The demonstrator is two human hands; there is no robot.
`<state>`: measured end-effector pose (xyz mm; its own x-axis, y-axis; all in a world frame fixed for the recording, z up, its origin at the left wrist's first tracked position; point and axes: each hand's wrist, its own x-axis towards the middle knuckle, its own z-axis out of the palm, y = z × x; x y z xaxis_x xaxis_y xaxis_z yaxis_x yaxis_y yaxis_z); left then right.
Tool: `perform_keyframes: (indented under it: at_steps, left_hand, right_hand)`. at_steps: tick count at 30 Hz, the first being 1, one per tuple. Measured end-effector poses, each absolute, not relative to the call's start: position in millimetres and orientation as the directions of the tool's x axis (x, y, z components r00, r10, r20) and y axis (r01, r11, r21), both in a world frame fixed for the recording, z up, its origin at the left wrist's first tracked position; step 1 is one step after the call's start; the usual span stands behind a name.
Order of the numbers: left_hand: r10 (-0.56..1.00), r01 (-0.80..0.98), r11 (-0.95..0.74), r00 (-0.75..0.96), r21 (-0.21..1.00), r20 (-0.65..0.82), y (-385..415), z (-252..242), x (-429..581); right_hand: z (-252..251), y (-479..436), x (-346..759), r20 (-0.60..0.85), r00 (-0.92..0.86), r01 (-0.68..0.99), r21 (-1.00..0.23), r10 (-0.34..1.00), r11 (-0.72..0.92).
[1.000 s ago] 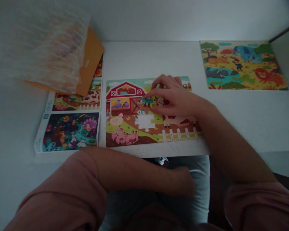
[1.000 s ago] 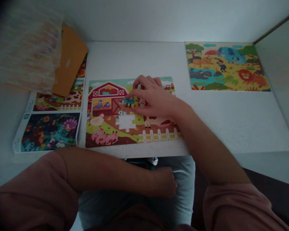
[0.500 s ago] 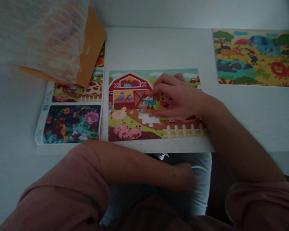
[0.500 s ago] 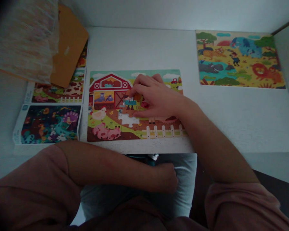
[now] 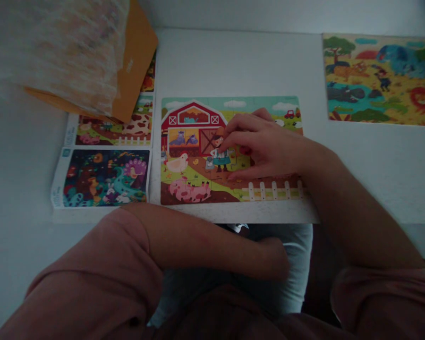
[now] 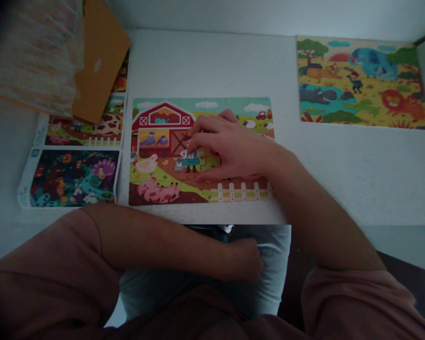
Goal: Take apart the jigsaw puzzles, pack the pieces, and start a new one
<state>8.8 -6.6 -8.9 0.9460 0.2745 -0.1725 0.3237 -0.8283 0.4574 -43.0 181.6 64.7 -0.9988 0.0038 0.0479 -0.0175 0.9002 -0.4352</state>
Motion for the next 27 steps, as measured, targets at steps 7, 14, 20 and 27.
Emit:
perform_keyframes:
  at_steps: [7,14,20,27]
  left_hand:
    - [0.269,0.323,-0.835,0.946,0.445,-0.183,-7.3,-10.9,11.3]
    - [0.264,0.321,-0.843,0.946,0.432,-0.187,-8.6,-13.1,13.7]
    - [0.269,0.318,-0.843,0.948,0.435,-0.173,-7.0,-8.6,8.3]
    - [0.297,0.322,-0.877,0.947,0.357,-0.125,-6.0,-3.9,5.7]
  right_hand:
    - [68.0,183.9,-40.4,0.020,-1.000,0.002,-0.444,0.012,0.896]
    - [63.3,182.9,-44.3,0.050,-0.992,0.088,-0.384,0.116,0.919]
    - [58.5,184.7,-44.4,0.071,-0.982,0.139,-0.332,0.172,0.933]
    - [58.1,184.1,-43.2,0.042,-0.977,0.178,-0.381,0.209,0.907]
